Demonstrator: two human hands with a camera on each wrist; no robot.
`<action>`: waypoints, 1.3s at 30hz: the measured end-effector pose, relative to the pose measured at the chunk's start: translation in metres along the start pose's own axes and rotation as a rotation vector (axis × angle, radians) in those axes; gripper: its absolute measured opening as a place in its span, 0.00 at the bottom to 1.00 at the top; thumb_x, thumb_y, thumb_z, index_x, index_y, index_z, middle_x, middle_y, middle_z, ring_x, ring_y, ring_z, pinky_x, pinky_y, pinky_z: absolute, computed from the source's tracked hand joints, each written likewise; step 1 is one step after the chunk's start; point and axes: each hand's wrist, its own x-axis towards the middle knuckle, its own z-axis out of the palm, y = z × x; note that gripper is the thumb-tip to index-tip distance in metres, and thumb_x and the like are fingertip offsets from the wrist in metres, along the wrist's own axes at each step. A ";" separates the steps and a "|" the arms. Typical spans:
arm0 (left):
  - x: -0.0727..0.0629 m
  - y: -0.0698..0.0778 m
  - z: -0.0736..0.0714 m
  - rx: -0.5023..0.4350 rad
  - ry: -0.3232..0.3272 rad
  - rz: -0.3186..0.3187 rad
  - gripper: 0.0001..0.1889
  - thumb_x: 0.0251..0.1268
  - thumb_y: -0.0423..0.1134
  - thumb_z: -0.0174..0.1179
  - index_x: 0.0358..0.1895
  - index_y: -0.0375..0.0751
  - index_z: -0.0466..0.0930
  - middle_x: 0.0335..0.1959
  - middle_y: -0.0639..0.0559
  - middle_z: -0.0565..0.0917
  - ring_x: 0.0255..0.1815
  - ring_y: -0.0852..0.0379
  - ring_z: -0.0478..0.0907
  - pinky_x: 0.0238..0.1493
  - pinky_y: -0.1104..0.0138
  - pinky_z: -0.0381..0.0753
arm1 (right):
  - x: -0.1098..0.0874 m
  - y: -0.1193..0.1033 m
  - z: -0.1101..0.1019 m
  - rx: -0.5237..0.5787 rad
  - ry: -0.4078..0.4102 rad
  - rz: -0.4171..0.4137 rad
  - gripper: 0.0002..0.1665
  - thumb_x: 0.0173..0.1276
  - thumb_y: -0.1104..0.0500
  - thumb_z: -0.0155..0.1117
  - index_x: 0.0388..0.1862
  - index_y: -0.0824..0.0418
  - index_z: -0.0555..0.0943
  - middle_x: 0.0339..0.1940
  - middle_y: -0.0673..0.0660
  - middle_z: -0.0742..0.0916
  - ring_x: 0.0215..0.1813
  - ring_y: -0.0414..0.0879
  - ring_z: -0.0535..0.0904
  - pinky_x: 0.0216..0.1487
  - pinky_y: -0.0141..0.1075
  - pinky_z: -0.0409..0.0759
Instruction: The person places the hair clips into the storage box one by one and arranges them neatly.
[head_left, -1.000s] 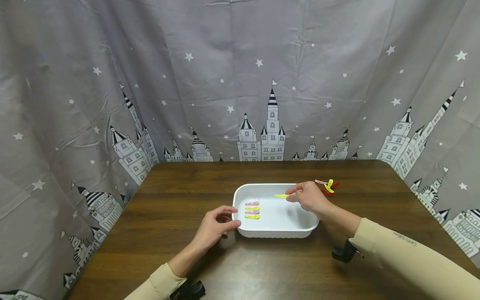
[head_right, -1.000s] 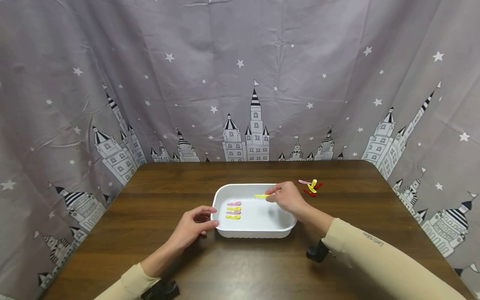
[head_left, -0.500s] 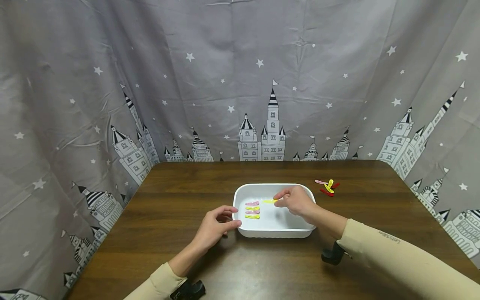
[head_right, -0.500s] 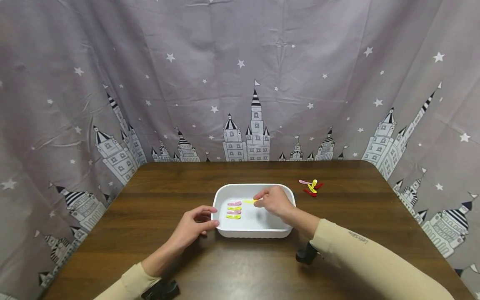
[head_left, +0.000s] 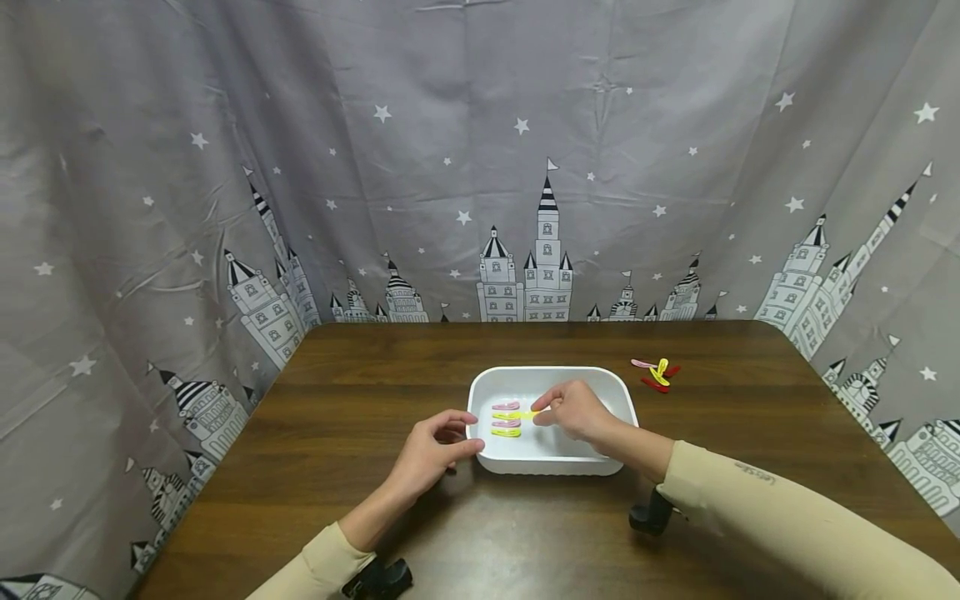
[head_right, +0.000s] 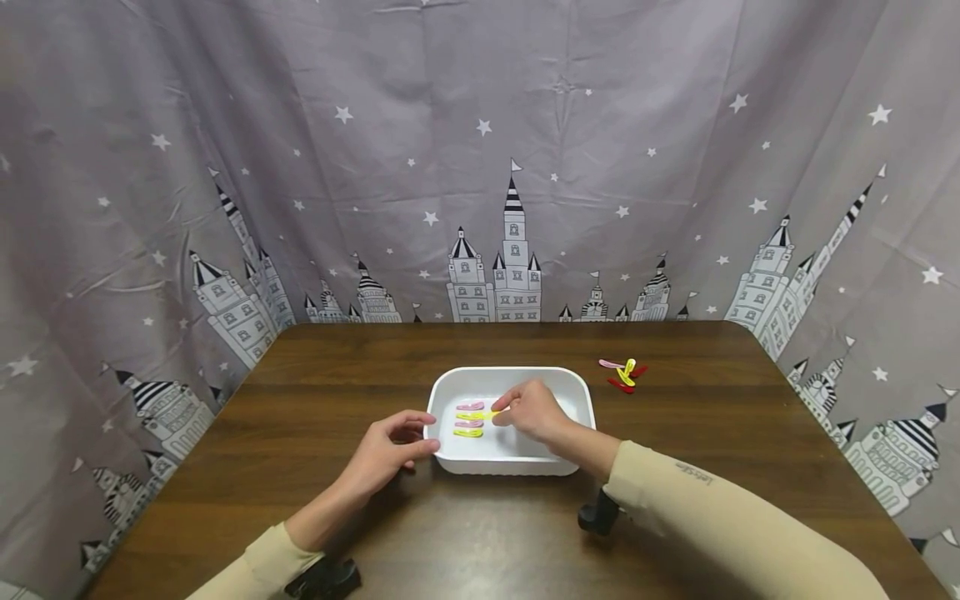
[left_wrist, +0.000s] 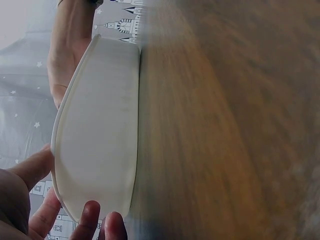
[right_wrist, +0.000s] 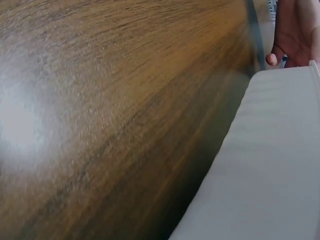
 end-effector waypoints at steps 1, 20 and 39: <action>0.000 0.000 0.000 0.001 -0.001 0.001 0.19 0.57 0.40 0.75 0.52 0.41 0.84 0.47 0.41 0.84 0.41 0.52 0.79 0.30 0.60 0.83 | 0.000 0.000 0.002 0.001 -0.004 -0.005 0.07 0.56 0.68 0.74 0.35 0.64 0.89 0.16 0.46 0.73 0.15 0.39 0.55 0.17 0.29 0.51; 0.001 -0.001 0.000 -0.013 -0.012 0.012 0.20 0.57 0.38 0.74 0.53 0.40 0.83 0.47 0.38 0.84 0.39 0.53 0.79 0.28 0.61 0.82 | 0.007 0.005 0.014 -0.027 -0.074 -0.061 0.06 0.53 0.69 0.74 0.32 0.64 0.89 0.13 0.46 0.70 0.13 0.36 0.57 0.16 0.28 0.54; 0.001 0.000 0.001 -0.026 -0.015 0.025 0.20 0.57 0.38 0.74 0.53 0.39 0.83 0.47 0.37 0.84 0.40 0.52 0.79 0.28 0.60 0.83 | 0.012 0.006 0.023 -0.128 -0.158 -0.118 0.05 0.50 0.68 0.76 0.28 0.63 0.89 0.16 0.48 0.77 0.24 0.41 0.63 0.25 0.30 0.59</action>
